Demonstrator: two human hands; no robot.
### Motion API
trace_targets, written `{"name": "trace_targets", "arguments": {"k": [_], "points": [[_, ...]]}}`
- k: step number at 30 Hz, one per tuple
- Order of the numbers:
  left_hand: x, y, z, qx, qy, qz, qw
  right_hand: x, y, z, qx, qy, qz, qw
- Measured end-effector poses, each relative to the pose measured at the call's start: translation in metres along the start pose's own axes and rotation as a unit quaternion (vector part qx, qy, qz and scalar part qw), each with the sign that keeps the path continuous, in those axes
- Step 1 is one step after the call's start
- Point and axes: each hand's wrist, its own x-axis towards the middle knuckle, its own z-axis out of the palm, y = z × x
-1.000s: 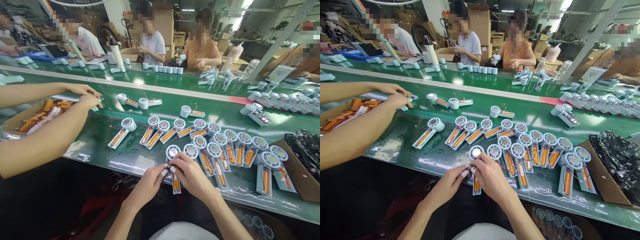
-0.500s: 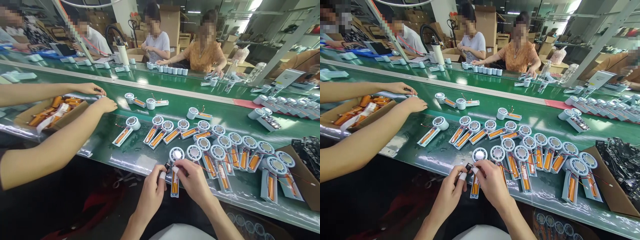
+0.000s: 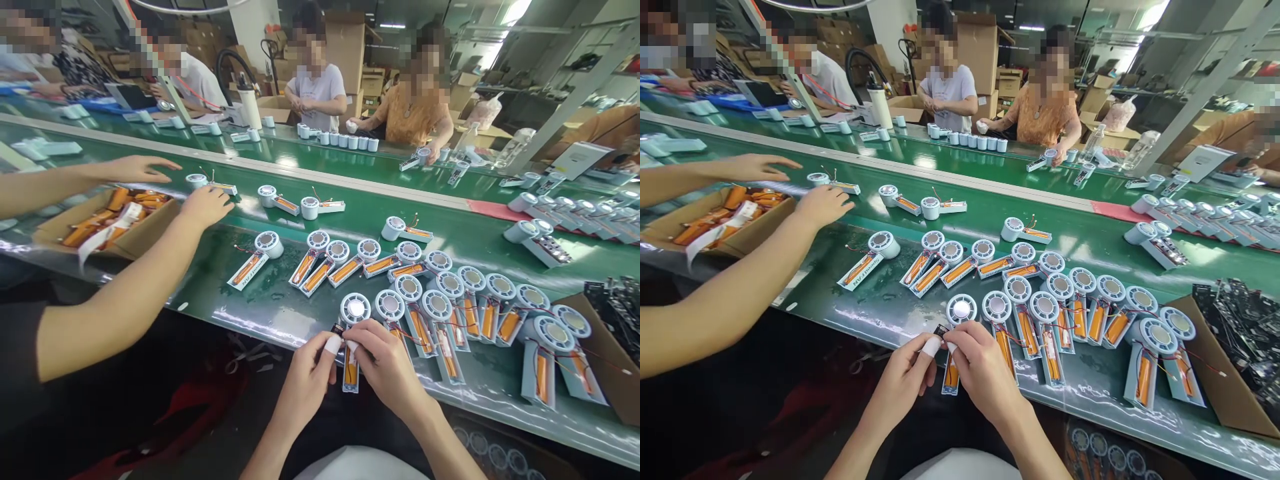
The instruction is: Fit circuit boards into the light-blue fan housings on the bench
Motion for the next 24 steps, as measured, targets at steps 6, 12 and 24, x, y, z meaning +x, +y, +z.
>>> {"name": "trace_targets", "arguments": {"k": [6, 12, 24], "points": [[0.003, -0.001, -0.001, -0.036, -0.013, -0.056, 0.998, -0.002, -0.001, 0.000, -0.015, -0.023, -0.009, 1.000], [0.003, -0.002, 0.001, -0.026, 0.016, -0.059, 0.998, 0.002, -0.004, -0.006, 0.008, -0.059, 0.039, 0.997], [-0.007, -0.006, 0.007, -0.010, 0.076, 0.020, 0.997, 0.010, -0.004, 0.000, -0.070, 0.019, 0.053, 0.996]]}}
